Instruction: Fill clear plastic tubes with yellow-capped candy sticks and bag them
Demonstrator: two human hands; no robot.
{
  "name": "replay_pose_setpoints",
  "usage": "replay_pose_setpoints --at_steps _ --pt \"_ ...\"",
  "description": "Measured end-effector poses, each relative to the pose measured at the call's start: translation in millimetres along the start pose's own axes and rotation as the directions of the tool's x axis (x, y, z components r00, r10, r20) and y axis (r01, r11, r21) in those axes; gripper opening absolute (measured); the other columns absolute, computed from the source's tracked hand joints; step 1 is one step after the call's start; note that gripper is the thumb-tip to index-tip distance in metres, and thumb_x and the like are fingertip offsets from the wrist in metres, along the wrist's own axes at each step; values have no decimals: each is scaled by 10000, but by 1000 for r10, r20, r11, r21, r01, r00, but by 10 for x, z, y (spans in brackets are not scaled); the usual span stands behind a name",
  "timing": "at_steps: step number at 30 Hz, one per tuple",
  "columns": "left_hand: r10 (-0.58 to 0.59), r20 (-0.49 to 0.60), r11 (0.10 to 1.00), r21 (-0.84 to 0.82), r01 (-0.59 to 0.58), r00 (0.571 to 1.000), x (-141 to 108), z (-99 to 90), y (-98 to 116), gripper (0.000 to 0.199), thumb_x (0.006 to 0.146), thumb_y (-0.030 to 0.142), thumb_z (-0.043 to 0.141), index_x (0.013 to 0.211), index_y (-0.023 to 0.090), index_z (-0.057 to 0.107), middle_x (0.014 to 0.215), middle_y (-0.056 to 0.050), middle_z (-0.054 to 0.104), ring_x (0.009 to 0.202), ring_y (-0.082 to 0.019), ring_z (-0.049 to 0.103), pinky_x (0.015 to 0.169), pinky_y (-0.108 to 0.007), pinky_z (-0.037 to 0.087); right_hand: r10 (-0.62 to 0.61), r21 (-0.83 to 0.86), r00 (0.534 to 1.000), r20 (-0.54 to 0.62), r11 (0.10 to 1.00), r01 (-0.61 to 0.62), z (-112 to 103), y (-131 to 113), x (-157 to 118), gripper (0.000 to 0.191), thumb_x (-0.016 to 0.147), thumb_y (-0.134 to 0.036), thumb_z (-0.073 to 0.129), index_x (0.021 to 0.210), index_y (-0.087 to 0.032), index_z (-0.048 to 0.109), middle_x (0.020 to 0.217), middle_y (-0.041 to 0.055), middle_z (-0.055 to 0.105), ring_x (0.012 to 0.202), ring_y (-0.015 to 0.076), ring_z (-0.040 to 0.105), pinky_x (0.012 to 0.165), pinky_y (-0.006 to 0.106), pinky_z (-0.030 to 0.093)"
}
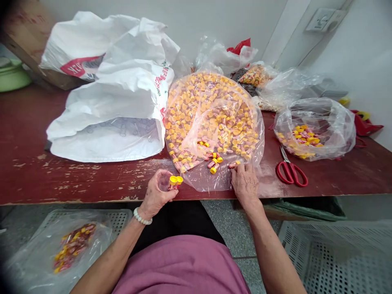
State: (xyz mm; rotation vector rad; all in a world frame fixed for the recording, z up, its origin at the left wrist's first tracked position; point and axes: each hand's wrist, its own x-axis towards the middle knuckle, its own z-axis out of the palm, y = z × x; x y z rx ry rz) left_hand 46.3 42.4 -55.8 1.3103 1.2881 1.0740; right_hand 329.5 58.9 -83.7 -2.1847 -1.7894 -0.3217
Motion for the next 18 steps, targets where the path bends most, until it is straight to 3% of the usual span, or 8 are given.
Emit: replay_pose_setpoints --at_steps 2,4,7,9,12,14,16,18 --pt "74 -3 996 59 -74 997 -3 42 12 376 572 95 646 892 178 468 875 -2 558 694 -107 580 602 -211 485 2 69 1000 -8 998 -1 -62 -23 -5 188 834 -211 435 854 -137 607 875 169 592 816 274 562 669 390 441" --pt "115 25 988 100 -117 993 -14 74 23 362 588 88 625 899 181 467 884 -7 567 746 -123 597 647 -224 486 13 272 1000 -27 962 -6 -178 -107 -37 184 833 -207 440 885 -139 603 871 159 610 813 268 573 692 406 451" --pt "143 99 978 138 -156 985 -52 116 43 354 616 90 603 925 191 464 856 -7 587 761 -137 607 652 -230 480 -22 602 1000 -8 798 22 -422 -387 -141 185 867 -288 475 953 -174 593 870 92 644 770 206 597 678 345 481" --pt "166 148 967 171 -190 975 -85 146 65 349 632 88 591 941 196 470 829 -4 598 732 -136 605 644 -233 471 -178 733 984 2 669 119 -584 -634 -211 163 887 -281 478 962 -197 595 865 50 646 758 160 599 675 292 486" --pt "206 217 942 222 -253 954 -125 182 107 358 633 69 573 954 198 480 792 4 606 701 -134 595 643 -237 454 -420 812 905 -71 502 297 -735 -938 -262 143 897 -199 468 931 -202 606 859 41 636 807 144 595 725 275 486" --pt "214 240 929 248 -273 947 -137 190 126 376 621 62 571 960 195 482 784 4 605 706 -138 593 644 -240 445 -485 799 867 -116 473 371 -768 -1031 -262 135 889 -180 485 944 -205 606 874 43 641 840 150 596 757 284 488" --pt "208 237 929 255 -267 949 -138 186 129 377 614 67 577 956 192 481 787 2 601 699 -139 587 636 -240 439 -472 797 872 -128 474 374 -768 -1039 -251 149 872 -203 528 1009 -204 588 927 51 643 856 157 599 764 289 493" --pt "196 225 940 235 -248 954 -135 173 117 367 615 75 584 945 191 476 778 5 596 676 -134 577 616 -235 431 -406 813 905 -125 481 329 -751 -1000 -247 185 874 -216 524 1054 -203 563 957 54 633 861 158 599 762 292 496"
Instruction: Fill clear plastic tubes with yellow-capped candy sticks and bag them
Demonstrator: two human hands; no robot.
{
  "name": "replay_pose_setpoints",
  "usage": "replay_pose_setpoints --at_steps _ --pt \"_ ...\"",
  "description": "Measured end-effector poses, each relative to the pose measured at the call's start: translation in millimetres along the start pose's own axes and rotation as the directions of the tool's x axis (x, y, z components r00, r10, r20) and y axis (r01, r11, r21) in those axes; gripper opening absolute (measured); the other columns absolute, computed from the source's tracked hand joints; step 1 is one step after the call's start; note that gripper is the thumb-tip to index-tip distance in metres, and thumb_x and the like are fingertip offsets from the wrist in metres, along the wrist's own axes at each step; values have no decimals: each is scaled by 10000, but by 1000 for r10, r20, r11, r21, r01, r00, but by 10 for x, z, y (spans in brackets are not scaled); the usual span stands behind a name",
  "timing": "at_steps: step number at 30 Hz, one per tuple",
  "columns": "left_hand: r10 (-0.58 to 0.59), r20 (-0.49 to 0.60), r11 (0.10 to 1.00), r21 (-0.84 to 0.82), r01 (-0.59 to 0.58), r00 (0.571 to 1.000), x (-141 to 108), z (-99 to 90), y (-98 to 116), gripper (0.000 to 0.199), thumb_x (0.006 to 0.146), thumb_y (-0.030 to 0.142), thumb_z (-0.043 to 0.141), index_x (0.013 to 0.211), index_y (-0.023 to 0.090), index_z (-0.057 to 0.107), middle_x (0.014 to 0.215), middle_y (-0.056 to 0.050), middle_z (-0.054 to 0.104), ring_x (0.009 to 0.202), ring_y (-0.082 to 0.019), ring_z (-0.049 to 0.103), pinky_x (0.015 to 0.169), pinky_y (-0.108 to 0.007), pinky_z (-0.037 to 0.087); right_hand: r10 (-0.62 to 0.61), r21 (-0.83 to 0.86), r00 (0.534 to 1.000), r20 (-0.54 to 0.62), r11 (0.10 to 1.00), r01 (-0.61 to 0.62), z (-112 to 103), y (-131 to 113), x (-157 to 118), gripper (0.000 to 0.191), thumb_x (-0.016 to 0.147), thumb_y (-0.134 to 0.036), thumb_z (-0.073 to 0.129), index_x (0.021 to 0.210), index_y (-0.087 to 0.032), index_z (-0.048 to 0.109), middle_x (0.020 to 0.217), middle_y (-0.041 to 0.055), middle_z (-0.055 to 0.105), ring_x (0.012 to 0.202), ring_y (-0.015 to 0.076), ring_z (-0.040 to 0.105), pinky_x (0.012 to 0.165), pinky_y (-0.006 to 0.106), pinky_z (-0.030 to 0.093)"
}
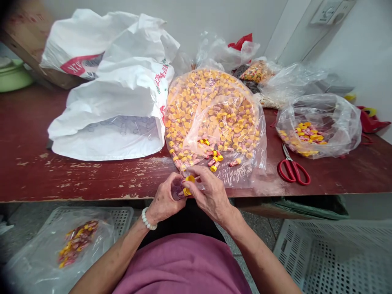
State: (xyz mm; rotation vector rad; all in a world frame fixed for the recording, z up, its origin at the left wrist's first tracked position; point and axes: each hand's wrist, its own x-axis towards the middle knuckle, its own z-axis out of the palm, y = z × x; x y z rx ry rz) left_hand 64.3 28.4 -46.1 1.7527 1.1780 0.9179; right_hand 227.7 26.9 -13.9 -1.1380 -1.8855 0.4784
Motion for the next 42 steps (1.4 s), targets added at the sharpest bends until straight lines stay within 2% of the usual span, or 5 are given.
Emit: replay_pose_setpoints --at_steps 9,13,21,29,42 --pt "-30 1 995 -94 30 1000 2 -1 -62 366 609 78 605 937 188 485 820 -3 597 725 -144 584 653 -243 450 -101 -108 988 120 988 114 94 121 -119 452 808 -9 373 1090 -277 603 1128 60 536 1032 190 516 838 394 478" --pt "-94 -17 971 -223 87 995 25 -46 -81 346 605 81 624 900 184 474 819 5 589 733 -129 581 659 -230 469 21 -275 998 -57 961 -36 -138 462 -51 391 801 -43 386 1082 -215 597 1146 96 525 1082 212 504 902 409 452" --pt "-355 8 831 -455 320 935 5 -214 -158 489 554 155 710 962 199 444 753 37 556 520 -87 492 363 -171 407 252 -801 964 -80 560 -213 -494 1331 -205 344 789 -40 378 983 -139 645 1032 122 625 951 284 479 823 420 402" --pt "-251 -21 894 -389 223 968 31 -138 -88 404 558 119 678 891 190 460 791 20 602 657 -118 579 542 -203 462 159 -694 986 -45 705 -145 -580 1493 -182 340 808 -152 417 1102 -111 581 1170 160 548 1091 267 498 916 407 425" --pt "-165 4 937 -311 158 986 59 -53 -74 358 595 98 642 902 177 477 858 -1 589 754 -128 579 649 -217 457 281 -669 935 -215 655 -351 -730 1563 -150 562 741 -95 416 1302 -99 457 1145 192 513 990 283 543 823 412 476"
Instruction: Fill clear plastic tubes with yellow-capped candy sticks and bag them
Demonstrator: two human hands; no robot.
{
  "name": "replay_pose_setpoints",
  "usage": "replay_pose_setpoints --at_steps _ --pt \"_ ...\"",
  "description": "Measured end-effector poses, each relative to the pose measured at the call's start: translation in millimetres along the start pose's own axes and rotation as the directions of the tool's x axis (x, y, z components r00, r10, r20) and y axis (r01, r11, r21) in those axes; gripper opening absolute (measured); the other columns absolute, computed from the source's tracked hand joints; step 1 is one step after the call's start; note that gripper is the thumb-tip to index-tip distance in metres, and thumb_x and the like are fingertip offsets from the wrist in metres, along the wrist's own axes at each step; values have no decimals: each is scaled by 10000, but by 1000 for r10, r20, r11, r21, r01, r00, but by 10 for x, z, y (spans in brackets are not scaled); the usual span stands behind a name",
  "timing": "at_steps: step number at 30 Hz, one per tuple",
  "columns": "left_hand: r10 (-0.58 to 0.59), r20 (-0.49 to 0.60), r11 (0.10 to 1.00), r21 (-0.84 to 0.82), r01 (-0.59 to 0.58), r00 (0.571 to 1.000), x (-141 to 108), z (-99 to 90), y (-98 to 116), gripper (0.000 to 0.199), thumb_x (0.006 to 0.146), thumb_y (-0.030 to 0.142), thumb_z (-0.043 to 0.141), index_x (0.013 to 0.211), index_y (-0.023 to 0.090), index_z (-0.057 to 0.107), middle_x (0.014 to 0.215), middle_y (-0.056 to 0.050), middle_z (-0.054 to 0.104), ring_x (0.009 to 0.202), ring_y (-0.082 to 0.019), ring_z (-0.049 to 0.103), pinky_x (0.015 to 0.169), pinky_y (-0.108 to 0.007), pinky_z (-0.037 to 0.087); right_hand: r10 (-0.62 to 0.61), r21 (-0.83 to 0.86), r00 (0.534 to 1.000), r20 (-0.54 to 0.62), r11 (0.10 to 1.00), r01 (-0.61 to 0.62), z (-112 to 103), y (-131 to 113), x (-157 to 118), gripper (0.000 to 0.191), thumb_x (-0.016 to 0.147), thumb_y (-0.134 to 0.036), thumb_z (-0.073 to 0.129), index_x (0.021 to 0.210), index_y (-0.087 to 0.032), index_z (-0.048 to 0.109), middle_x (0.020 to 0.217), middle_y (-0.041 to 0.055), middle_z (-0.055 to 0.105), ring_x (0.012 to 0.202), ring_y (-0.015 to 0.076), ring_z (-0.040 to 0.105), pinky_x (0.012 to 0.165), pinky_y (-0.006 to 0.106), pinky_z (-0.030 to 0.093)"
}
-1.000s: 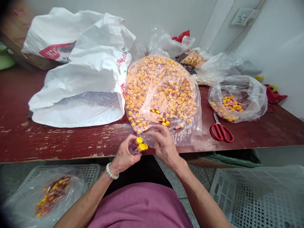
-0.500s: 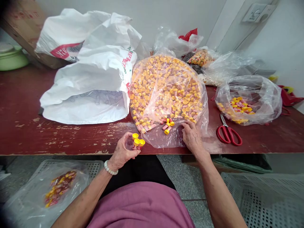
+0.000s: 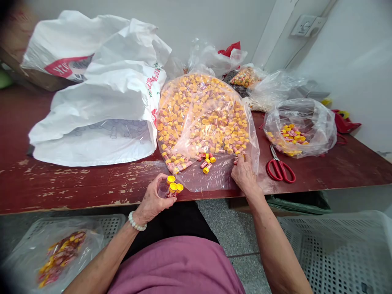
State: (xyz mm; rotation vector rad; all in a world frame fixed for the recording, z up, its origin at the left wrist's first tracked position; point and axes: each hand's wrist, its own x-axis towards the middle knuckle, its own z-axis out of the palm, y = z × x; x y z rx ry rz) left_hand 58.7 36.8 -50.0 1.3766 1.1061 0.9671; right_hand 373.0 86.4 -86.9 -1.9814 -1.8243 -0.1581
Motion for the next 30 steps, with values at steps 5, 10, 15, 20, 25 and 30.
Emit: replay_pose_setpoints --at_steps 5,10,15,20,25,30 --pt "-17 15 1000 -10 17 1000 15 33 12 365 583 97 646 894 177 472 847 0 586 746 -130 577 645 -220 455 2 35 1000 28 999 -3 -6 48 36 459 787 -116 388 1223 -86 530 903 160 568 933 280 525 813 404 461" --pt "4 11 1000 -7 -4 1000 18 65 18 370 579 83 637 894 178 469 819 13 580 741 -124 572 653 -219 455 31 -18 997 69 999 -30 4 21 12 306 858 -319 445 1076 -146 572 953 144 554 875 264 543 756 394 461" --pt "10 6 1000 -3 -10 1000 11 63 42 357 583 99 640 885 171 463 825 3 572 746 -127 563 665 -229 457 -31 49 999 -43 998 34 -73 -264 -64 278 871 -353 461 1011 -130 550 1169 200 504 1050 291 523 755 375 470" --pt "21 23 999 29 -22 1000 10 69 62 338 588 98 634 870 169 462 824 -7 577 744 -131 560 679 -237 454 -171 317 985 23 935 155 -353 -830 -253 235 897 -327 473 1082 -185 500 822 47 622 674 164 597 602 275 470" --pt "88 86 981 164 -101 992 0 83 56 357 584 75 603 899 183 474 805 2 595 704 -133 559 652 -232 428 -589 225 808 1 788 574 -630 -1345 -461 217 915 -180 407 1126 -175 460 925 81 624 801 193 575 700 312 456" --pt "151 74 930 326 -167 986 -23 90 73 345 574 64 572 882 196 490 711 37 566 590 -107 495 590 -223 379 -672 -21 736 77 737 675 -761 -1522 -502 277 897 -120 374 1157 -137 467 890 88 612 763 211 511 670 339 410"
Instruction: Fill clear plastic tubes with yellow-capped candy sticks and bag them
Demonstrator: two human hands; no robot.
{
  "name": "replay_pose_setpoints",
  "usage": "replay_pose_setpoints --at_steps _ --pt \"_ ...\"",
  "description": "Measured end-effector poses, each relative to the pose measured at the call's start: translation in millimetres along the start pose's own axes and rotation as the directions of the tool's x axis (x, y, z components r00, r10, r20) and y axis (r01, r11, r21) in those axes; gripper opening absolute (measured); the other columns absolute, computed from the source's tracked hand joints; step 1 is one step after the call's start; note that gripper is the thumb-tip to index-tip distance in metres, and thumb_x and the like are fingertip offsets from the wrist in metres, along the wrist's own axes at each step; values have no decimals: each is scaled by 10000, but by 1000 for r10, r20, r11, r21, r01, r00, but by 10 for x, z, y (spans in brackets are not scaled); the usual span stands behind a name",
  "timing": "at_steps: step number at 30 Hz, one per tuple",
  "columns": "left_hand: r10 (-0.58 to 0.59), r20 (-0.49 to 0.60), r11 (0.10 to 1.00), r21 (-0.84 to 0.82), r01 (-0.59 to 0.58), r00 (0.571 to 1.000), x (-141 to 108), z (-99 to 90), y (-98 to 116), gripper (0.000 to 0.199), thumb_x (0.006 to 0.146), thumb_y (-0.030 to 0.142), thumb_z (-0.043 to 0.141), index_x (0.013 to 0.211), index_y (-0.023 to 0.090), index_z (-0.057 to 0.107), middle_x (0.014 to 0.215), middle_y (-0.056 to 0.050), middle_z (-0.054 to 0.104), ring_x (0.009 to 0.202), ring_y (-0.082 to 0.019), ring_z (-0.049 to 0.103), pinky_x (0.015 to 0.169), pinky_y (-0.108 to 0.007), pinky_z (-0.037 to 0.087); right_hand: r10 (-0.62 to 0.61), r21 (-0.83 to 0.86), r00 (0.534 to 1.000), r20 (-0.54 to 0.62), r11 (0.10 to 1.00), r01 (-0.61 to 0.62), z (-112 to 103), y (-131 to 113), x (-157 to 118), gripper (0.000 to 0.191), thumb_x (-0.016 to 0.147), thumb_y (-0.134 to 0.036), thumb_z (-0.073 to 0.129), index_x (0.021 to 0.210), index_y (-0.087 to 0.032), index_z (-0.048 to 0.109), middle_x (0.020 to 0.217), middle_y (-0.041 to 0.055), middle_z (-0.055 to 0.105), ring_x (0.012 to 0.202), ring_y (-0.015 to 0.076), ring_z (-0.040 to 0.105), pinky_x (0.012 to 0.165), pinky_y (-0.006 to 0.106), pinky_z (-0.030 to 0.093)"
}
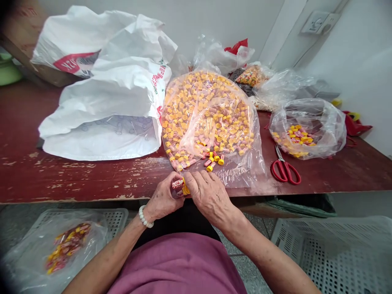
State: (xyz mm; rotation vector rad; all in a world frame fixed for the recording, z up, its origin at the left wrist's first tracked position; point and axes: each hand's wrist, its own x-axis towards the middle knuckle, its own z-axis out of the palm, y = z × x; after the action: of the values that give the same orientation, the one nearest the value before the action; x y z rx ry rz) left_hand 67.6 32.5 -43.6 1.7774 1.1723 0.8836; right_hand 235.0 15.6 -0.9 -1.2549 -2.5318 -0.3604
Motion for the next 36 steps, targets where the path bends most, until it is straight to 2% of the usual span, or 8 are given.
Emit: replay_pose_setpoints --at_steps 7,12,18,23,26,29,32,36 --pt "-10 52 997 79 6 999 -8 3 8 399 582 74 560 948 200 466 744 23 595 612 -125 527 581 -231 375 39 -97 999 18 995 -37 -42 36 28 249 875 -94 413 1100 -104 520 895 107 608 776 221 496 687 353 409" --pt "29 36 986 164 -34 999 6 32 23 373 586 60 525 925 197 453 778 4 600 665 -155 553 608 -257 392 -84 170 996 29 982 78 -92 11 40 432 854 -45 372 1271 -143 433 1096 113 591 908 223 499 748 362 433" --pt "-20 28 998 58 19 999 9 52 11 394 571 60 558 938 187 490 838 -6 625 712 -161 571 635 -259 421 33 458 999 -23 889 -19 -13 -69 71 557 769 6 376 1304 -150 388 978 79 633 829 203 487 725 351 436" --pt "-75 -5 992 -105 74 997 37 8 2 380 561 61 602 913 171 509 796 12 605 701 -133 558 639 -236 429 118 607 993 3 789 -95 90 65 53 524 781 -34 367 1274 -198 432 1067 73 616 979 198 525 840 371 440" --pt "-147 10 959 -244 145 989 40 -52 -25 327 571 70 625 851 166 488 759 24 580 646 -100 530 599 -212 429 420 512 906 -52 791 -336 307 389 -72 326 846 -120 373 1108 -194 553 1045 89 617 986 207 545 854 376 443" --pt "-240 7 913 -339 229 971 22 -94 -69 338 561 84 659 823 167 463 739 35 565 593 -78 504 548 -193 417 620 144 783 -45 780 -609 603 733 -216 260 842 -279 499 1055 -170 599 1055 150 590 990 282 523 827 437 428" --pt "-283 -11 893 -368 259 959 8 -94 -88 360 549 81 671 825 168 457 709 49 545 557 -67 484 518 -183 400 679 -52 733 43 734 -677 810 954 -297 270 853 -313 490 1059 -183 606 1037 157 590 961 301 529 775 430 435" --pt "-239 -32 908 -362 211 971 19 -60 -71 342 563 75 653 824 165 451 746 32 556 627 -88 524 585 -203 435 698 91 714 47 709 -699 713 964 -279 248 867 -202 409 1004 -142 607 965 156 623 918 271 571 777 402 454"
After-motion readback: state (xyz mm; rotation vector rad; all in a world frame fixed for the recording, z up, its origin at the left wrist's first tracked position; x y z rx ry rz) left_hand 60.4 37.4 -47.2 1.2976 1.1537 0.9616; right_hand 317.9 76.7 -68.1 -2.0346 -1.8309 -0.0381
